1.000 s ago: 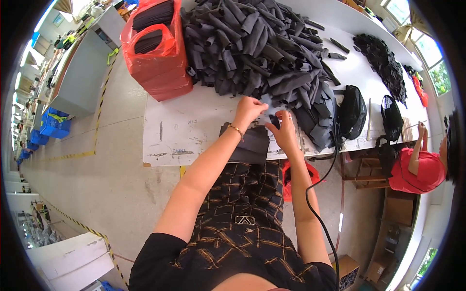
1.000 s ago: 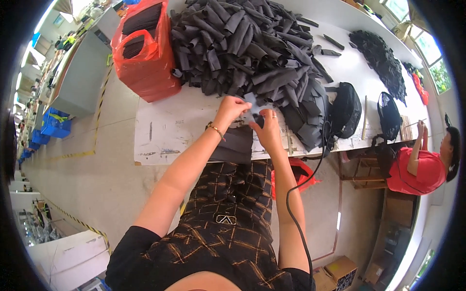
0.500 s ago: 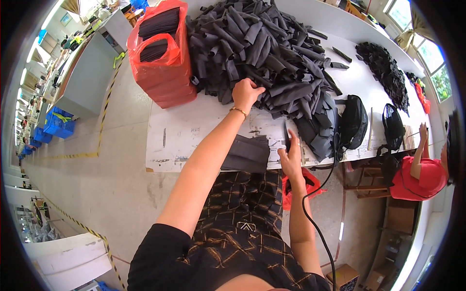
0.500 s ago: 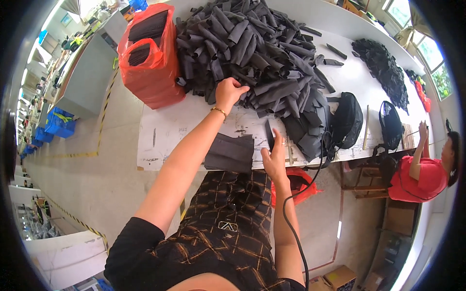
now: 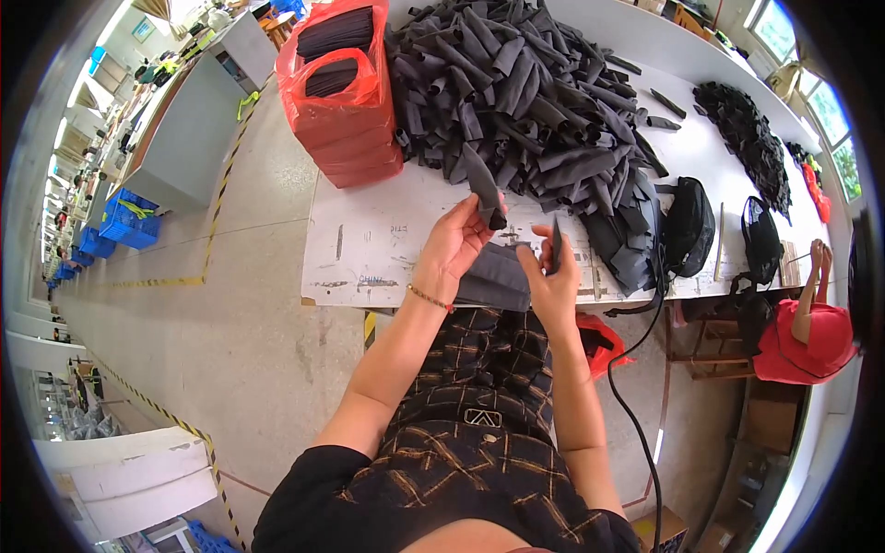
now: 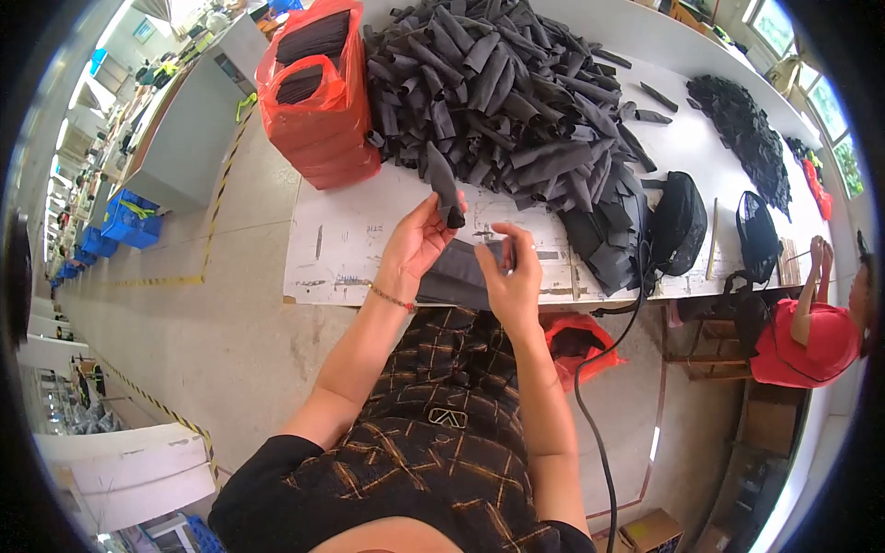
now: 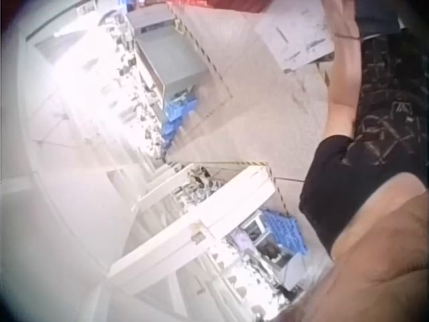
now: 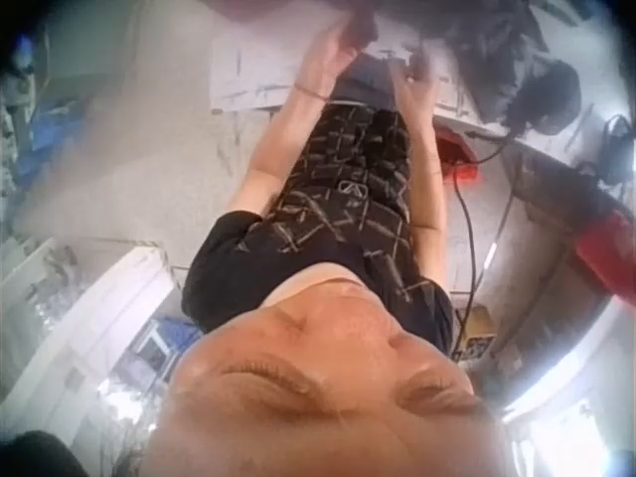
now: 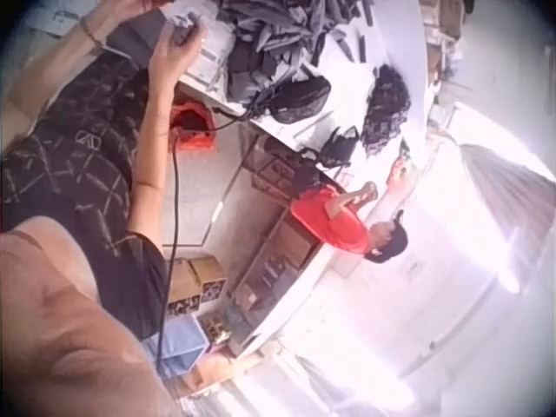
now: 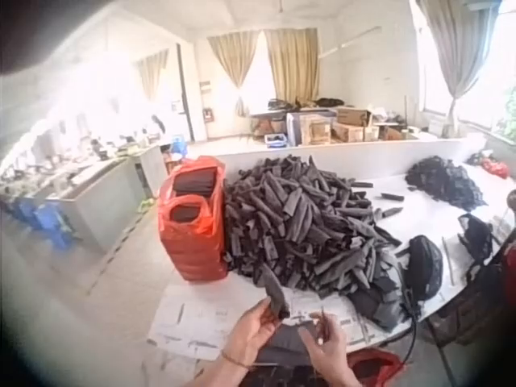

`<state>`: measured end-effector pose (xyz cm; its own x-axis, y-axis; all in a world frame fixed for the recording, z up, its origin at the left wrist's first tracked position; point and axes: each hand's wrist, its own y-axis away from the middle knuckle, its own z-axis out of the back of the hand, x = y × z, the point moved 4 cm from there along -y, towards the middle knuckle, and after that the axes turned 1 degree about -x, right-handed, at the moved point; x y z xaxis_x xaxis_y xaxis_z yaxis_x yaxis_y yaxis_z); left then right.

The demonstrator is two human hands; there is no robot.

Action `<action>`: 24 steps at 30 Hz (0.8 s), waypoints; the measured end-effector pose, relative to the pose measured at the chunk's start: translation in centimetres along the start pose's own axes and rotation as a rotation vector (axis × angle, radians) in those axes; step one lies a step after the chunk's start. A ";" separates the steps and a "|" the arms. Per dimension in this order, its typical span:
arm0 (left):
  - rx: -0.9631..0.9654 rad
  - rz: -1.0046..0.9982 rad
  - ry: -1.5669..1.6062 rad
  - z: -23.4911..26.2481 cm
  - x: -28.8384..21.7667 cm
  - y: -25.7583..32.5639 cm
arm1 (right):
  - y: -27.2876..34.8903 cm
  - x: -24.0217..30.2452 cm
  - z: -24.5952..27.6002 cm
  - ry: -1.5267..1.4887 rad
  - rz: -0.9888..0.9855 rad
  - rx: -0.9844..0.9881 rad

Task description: Assembling or folding gray industrial components at a factory workbench.

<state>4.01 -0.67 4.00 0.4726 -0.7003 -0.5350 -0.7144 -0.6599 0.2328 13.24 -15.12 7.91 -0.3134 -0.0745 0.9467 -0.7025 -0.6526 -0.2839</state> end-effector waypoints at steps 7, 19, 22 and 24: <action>-0.029 -0.058 -0.110 -0.5 0.7 2.8 | -0.7 1.9 -1.5 0.190 0.307 -0.008; -0.104 0.035 -0.039 0.1 -0.5 2.8 | 0.9 4.2 -0.5 0.557 0.772 0.205; -0.053 -0.011 0.091 1.3 -1.3 2.3 | 1.3 4.1 0.8 0.470 0.416 0.125; -0.039 -0.007 0.105 1.7 -1.5 2.1 | 1.4 3.7 1.8 0.487 0.238 0.132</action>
<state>0.88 -0.55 3.95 0.5306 -0.7191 -0.4488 -0.6911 -0.6735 0.2622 12.26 -17.68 11.29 -0.7350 0.1053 0.6699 -0.4998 -0.7518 -0.4301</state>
